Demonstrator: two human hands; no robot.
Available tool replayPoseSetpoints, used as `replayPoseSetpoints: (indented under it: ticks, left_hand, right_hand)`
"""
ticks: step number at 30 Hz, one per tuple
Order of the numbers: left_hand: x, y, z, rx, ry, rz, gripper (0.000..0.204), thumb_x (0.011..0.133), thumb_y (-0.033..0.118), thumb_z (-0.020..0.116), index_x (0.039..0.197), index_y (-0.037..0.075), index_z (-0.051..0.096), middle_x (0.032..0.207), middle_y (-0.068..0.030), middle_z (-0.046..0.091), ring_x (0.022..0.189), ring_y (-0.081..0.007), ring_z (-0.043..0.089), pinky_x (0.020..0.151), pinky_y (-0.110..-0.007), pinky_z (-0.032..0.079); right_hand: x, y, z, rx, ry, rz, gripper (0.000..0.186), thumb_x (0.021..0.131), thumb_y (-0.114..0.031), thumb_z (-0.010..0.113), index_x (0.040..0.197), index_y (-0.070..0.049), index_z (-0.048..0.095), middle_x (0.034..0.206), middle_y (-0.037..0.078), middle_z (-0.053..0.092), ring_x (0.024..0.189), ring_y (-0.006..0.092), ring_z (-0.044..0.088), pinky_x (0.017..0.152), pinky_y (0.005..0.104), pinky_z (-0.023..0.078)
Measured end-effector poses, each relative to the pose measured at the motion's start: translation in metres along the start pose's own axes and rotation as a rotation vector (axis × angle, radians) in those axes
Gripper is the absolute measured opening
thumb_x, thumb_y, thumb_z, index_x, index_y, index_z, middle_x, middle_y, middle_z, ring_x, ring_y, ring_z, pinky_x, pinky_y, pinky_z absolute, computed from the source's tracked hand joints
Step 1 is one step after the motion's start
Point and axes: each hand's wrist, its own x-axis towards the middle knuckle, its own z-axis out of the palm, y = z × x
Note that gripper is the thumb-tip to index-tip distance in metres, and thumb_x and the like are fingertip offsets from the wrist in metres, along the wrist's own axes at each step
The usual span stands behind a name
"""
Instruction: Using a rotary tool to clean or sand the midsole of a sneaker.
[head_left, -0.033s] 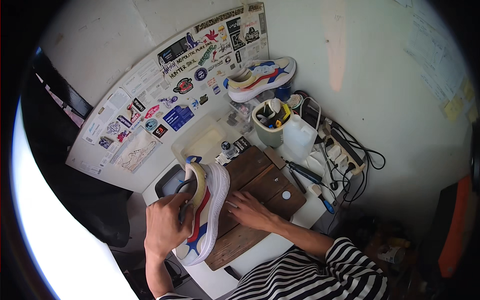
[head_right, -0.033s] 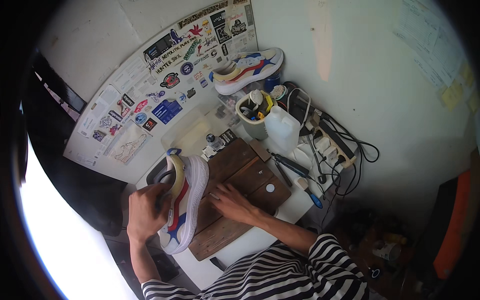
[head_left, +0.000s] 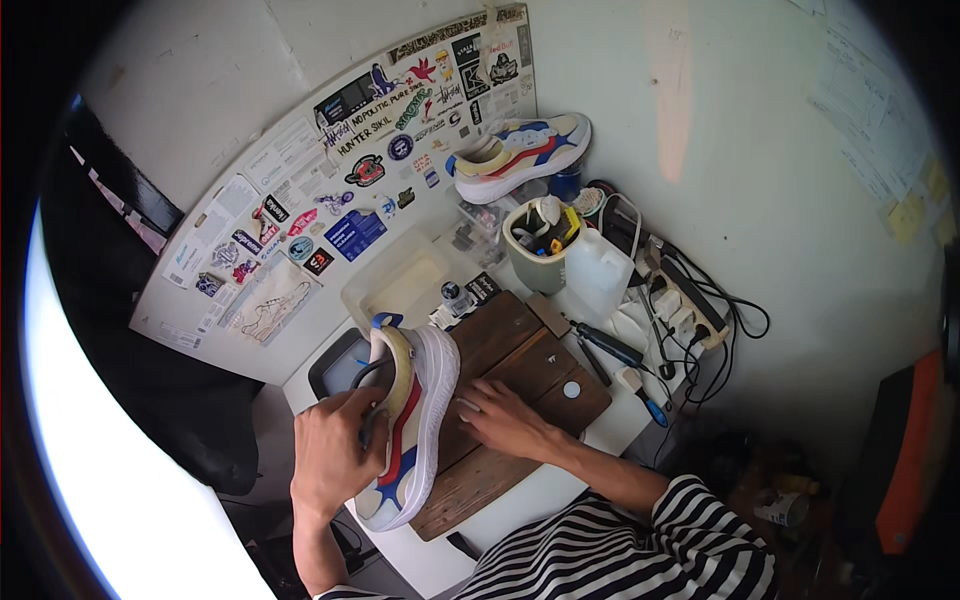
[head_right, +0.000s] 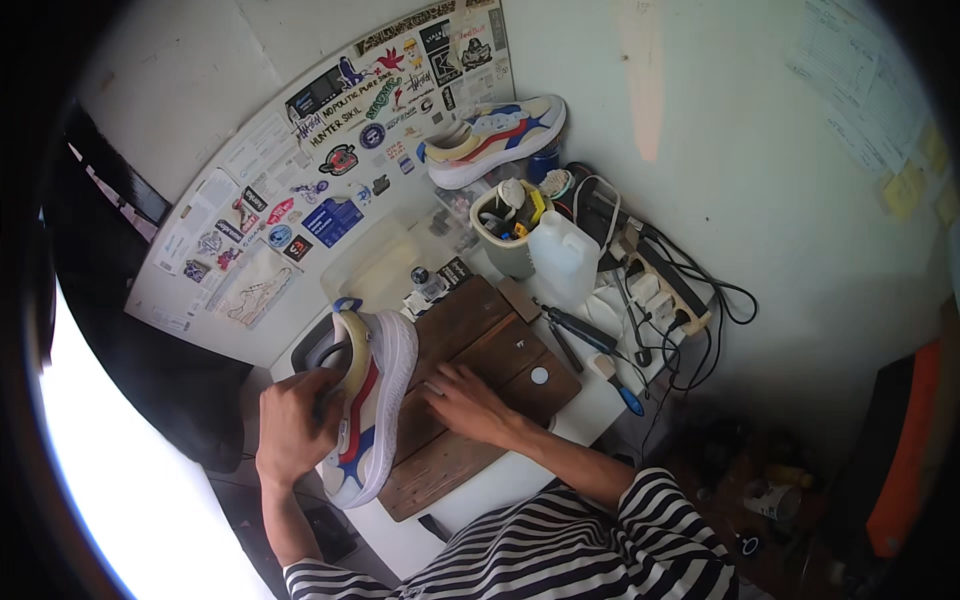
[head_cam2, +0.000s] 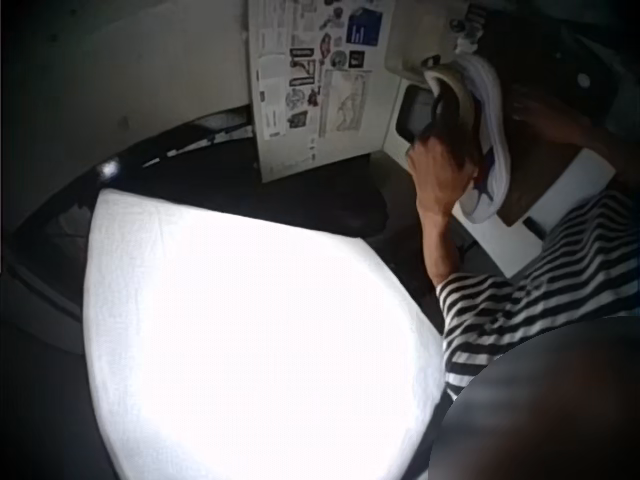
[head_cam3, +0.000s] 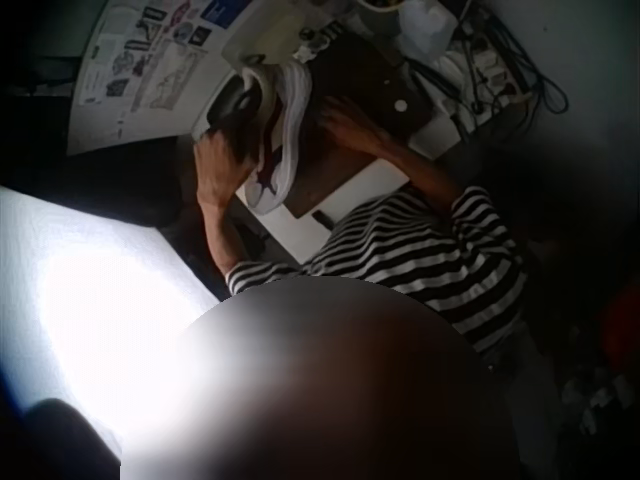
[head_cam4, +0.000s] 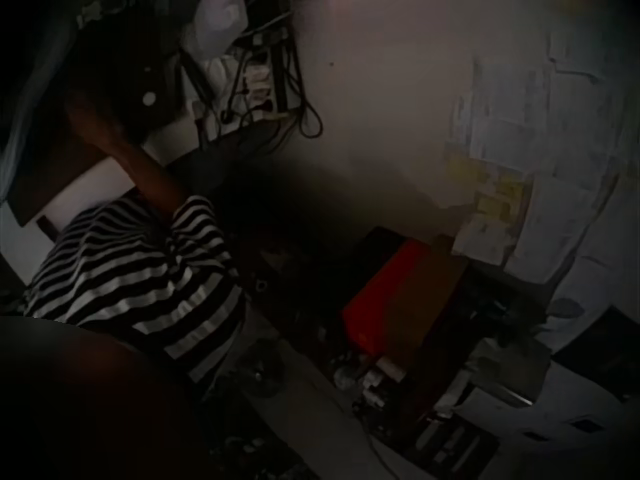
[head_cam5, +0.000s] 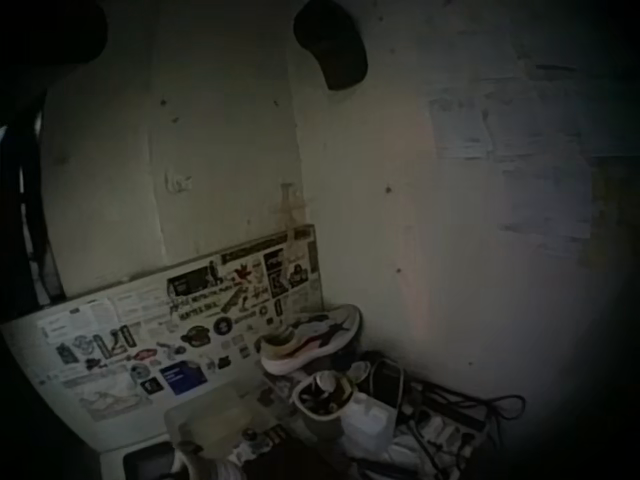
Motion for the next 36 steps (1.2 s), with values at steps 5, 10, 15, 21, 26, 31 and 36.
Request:
replayPoseSetpoints:
  ticks: [5, 10, 15, 21, 26, 31, 36]
  left_hand:
    - [-0.010, 0.002, 0.021, -0.030, -0.016, 0.007, 0.025, 0.084, 0.012, 0.069, 0.107, 0.002, 0.074, 0.087, -0.0193, 0.074, 0.074, -0.0398, 0.072, 0.069, -0.046, 0.056]
    - [-0.016, 0.003, 0.057, 0.058, -0.056, 0.067, 0.026, 0.084, 0.011, 0.067, 0.108, 0.002, 0.071, 0.086, -0.0175, 0.073, 0.074, -0.0383, 0.072, 0.068, -0.048, 0.056]
    - [-0.027, 0.008, 0.084, 0.073, -0.078, 0.042, 0.032, 0.082, 0.010, 0.066, 0.112, 0.001, 0.067, 0.089, -0.0153, 0.073, 0.076, -0.0362, 0.073, 0.063, -0.049, 0.056]
    - [-0.034, 0.024, 0.099, 0.071, -0.138, 0.039, 0.034, 0.079, 0.009, 0.067, 0.112, 0.001, 0.065, 0.085, -0.0129, 0.071, 0.078, -0.0329, 0.074, 0.059, -0.049, 0.056]
    - [-0.042, 0.026, 0.109, 0.055, -0.061, 0.069, 0.034, 0.083, 0.011, 0.068, 0.116, 0.002, 0.066, 0.083, -0.0094, 0.069, 0.077, -0.0279, 0.072, 0.061, -0.044, 0.056]
    - [-0.031, 0.029, 0.097, 0.024, -0.049, 0.118, 0.035, 0.090, 0.019, 0.072, 0.119, 0.002, 0.066, 0.085, -0.0091, 0.067, 0.080, -0.0282, 0.070, 0.073, -0.044, 0.055]
    - [-0.005, 0.012, 0.082, -0.162, 0.022, 0.067, 0.046, 0.088, 0.020, 0.077, 0.128, 0.001, 0.066, 0.105, -0.0150, 0.068, 0.097, -0.0347, 0.068, 0.084, -0.045, 0.055]
  right_hand:
    - [-0.014, 0.036, -0.037, -0.155, 0.158, 0.160, 0.036, 0.093, -0.015, 0.072, 0.124, 0.002, 0.064, 0.130, 0.019, 0.062, 0.124, 0.0359, 0.056, 0.103, 0.0479, 0.050]
    - [-0.010, 0.057, -0.056, -0.278, 0.208, 0.225, 0.039, 0.093, -0.015, 0.073, 0.126, 0.002, 0.062, 0.132, 0.020, 0.062, 0.125, 0.0358, 0.058, 0.104, 0.0458, 0.052]
    - [0.013, 0.045, -0.083, -0.326, 0.256, 0.175, 0.034, 0.093, -0.016, 0.074, 0.122, 0.000, 0.064, 0.126, 0.016, 0.065, 0.121, 0.0340, 0.060, 0.099, 0.0458, 0.053]
    - [0.074, 0.051, -0.157, -0.498, 0.360, 0.331, 0.017, 0.090, -0.012, 0.072, 0.103, -0.001, 0.071, 0.109, 0.009, 0.068, 0.110, 0.0285, 0.059, 0.092, 0.0440, 0.049]
    - [0.098, 0.073, -0.175, -0.869, 0.311, 0.309, 0.014, 0.085, -0.009, 0.069, 0.094, -0.005, 0.079, 0.101, 0.008, 0.073, 0.108, 0.0241, 0.060, 0.093, 0.0435, 0.040]
    - [0.112, 0.102, -0.158, -0.933, 0.243, 0.306, 0.015, 0.086, -0.012, 0.067, 0.084, -0.007, 0.081, 0.087, 0.010, 0.076, 0.109, 0.0234, 0.059, 0.094, 0.0425, 0.037]
    - [0.117, 0.093, -0.162, -0.834, 0.184, 0.391, 0.011, 0.084, -0.010, 0.071, 0.088, -0.006, 0.080, 0.087, 0.012, 0.076, 0.110, 0.0259, 0.059, 0.094, 0.0427, 0.037]
